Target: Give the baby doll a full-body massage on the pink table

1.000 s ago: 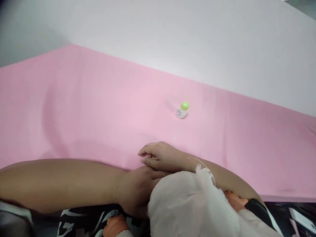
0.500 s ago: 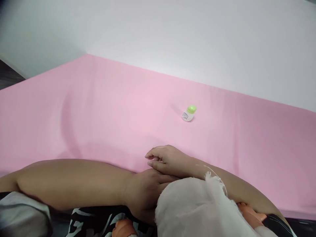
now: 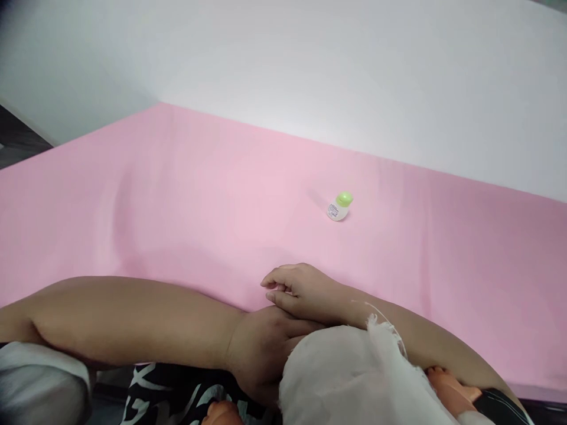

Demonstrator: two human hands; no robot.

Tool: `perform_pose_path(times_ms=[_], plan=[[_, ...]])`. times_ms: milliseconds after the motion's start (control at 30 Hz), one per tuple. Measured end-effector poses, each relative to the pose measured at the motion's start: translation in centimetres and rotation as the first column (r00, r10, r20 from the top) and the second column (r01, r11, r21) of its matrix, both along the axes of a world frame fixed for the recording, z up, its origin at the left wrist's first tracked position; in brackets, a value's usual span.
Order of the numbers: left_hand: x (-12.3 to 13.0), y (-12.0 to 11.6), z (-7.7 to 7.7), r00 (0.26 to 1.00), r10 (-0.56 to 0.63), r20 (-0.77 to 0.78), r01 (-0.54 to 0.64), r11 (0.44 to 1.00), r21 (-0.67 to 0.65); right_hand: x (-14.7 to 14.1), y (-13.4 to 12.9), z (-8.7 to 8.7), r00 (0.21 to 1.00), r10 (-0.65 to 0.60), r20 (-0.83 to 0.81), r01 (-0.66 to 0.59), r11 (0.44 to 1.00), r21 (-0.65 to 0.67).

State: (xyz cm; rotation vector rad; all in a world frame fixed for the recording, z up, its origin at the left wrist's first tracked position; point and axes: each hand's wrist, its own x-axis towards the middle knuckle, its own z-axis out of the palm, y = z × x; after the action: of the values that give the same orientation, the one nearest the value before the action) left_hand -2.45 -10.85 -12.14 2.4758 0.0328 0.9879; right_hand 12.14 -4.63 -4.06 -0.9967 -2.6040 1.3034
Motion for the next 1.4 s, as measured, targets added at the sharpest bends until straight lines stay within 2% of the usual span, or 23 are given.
perform_pose_path(times_ms=[100, 200, 467, 600, 800, 1133, 1233, 1400], plan=[[0.1, 0.8, -0.3, 0.999, -0.004, 0.034, 0.001, 0.995, 0.099, -0.1, 0.1, 0.2, 1.0, 0.014, -0.001, -0.014, 1.0, -0.003], [0.3, 1.6, -0.8, 0.999, -0.033, 0.007, 0.032, 0.99, 0.138, 0.0, 0.2, 0.0, 1.0, 0.006, -0.021, -0.007, 1.0, -0.019], [0.3, 1.6, -0.8, 0.991, -0.001, 0.135, -0.014, 0.993, 0.115, 0.3, 0.3, -0.3, 0.999, -0.005, -0.036, 0.005, 1.0, -0.016], [0.2, 1.6, -0.7, 0.991, -0.028, 0.133, 0.015, 0.995, 0.096, 0.4, 0.2, -0.2, 0.999, -0.009, -0.036, 0.008, 1.0, -0.023], [0.2, 1.6, -0.6, 0.997, -0.059, 0.044, 0.057, 0.997, 0.044, 0.4, 0.1, -0.3, 0.999, -0.036, -0.023, 0.036, 0.999, -0.023], [0.1, 1.8, -0.4, 0.996, -0.053, 0.077, 0.05, 0.998, 0.047, 0.3, 0.1, -0.1, 0.998, -0.015, -0.063, 0.018, 0.998, 0.055], [0.2, 1.8, -0.3, 0.995, -0.049, 0.083, 0.046, 0.998, 0.041, 0.2, 0.0, 0.2, 0.999, -0.033, -0.008, 0.034, 0.994, 0.106], [0.2, 1.7, -0.3, 0.99, -0.05, 0.135, 0.049, 0.999, 0.014, 0.0, -0.1, 0.2, 0.967, -0.07, 0.246, 0.003, 0.965, 0.264]])
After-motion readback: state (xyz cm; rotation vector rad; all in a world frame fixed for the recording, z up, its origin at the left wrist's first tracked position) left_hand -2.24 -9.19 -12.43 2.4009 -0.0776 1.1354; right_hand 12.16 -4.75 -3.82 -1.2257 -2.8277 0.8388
